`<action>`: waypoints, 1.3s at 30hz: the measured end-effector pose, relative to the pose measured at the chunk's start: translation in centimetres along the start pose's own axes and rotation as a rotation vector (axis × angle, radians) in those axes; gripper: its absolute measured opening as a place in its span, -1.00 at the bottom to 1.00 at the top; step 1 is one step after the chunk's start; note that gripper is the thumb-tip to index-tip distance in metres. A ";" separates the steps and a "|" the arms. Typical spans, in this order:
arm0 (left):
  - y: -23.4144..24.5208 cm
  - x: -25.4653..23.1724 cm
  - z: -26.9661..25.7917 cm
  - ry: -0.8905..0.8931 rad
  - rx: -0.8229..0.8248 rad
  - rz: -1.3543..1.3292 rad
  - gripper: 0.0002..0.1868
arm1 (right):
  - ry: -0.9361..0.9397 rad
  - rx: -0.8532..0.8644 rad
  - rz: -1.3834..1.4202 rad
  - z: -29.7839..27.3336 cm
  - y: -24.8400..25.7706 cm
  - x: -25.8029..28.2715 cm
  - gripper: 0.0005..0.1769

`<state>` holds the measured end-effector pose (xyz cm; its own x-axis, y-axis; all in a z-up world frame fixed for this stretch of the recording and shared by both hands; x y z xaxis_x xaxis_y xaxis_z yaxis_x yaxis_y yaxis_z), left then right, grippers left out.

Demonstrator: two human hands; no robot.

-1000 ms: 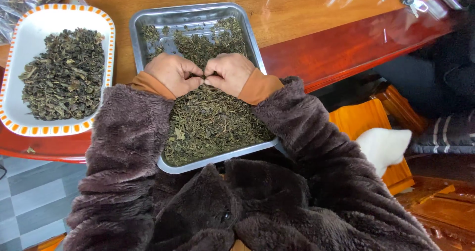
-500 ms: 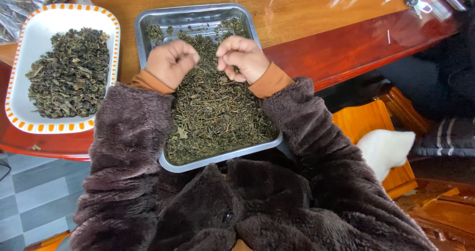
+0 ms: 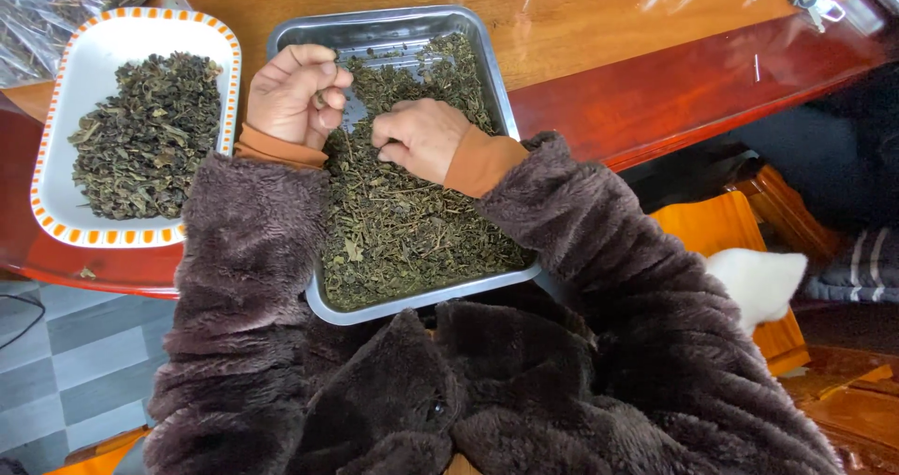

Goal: Sorting dried tea leaves in a tray to remove stems and impurities

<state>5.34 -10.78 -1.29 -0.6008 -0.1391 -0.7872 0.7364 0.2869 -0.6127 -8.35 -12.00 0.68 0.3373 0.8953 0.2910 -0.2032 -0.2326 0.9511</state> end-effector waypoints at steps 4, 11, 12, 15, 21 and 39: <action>-0.8 -0.3 -0.6 0.000 0.076 -0.052 -0.81 | 0.000 -0.152 0.412 -1.0 3.1 -0.2 -0.91; -1.5 0.9 0.2 -0.058 0.236 0.227 -0.83 | -0.292 -0.232 1.492 -2.6 2.8 -5.1 -0.94; -1.9 0.9 -0.1 -0.062 0.248 0.230 -0.83 | -0.286 -0.244 1.487 -3.0 3.6 -5.1 -0.94; -2.6 0.2 -1.2 -0.158 0.233 0.351 -0.92 | -0.281 -0.201 1.557 -3.9 3.7 -5.0 -0.92; -6.8 -0.3 -3.7 -0.300 0.427 0.686 -0.97 | -0.159 -0.256 0.850 -6.3 8.2 -3.0 -0.82; -5.8 -0.1 -3.3 -0.396 0.405 0.830 -0.86 | -0.032 -0.357 0.567 -4.8 7.9 -1.8 -0.94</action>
<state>0.09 -9.36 2.56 0.2434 -0.3676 -0.8976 0.9699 0.1024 0.2211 -15.00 -13.58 7.15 0.1148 0.6584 0.7439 -0.6468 -0.5188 0.5590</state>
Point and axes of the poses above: each hand's wrist, its own z-axis towards the middle knuckle, its own y-axis out of the back of the hand, x = y × z, the point moved 10 cm from there along z, towards the middle knuckle, and after that the axes turned 3 degrees about -z, right-handed, at the moved point
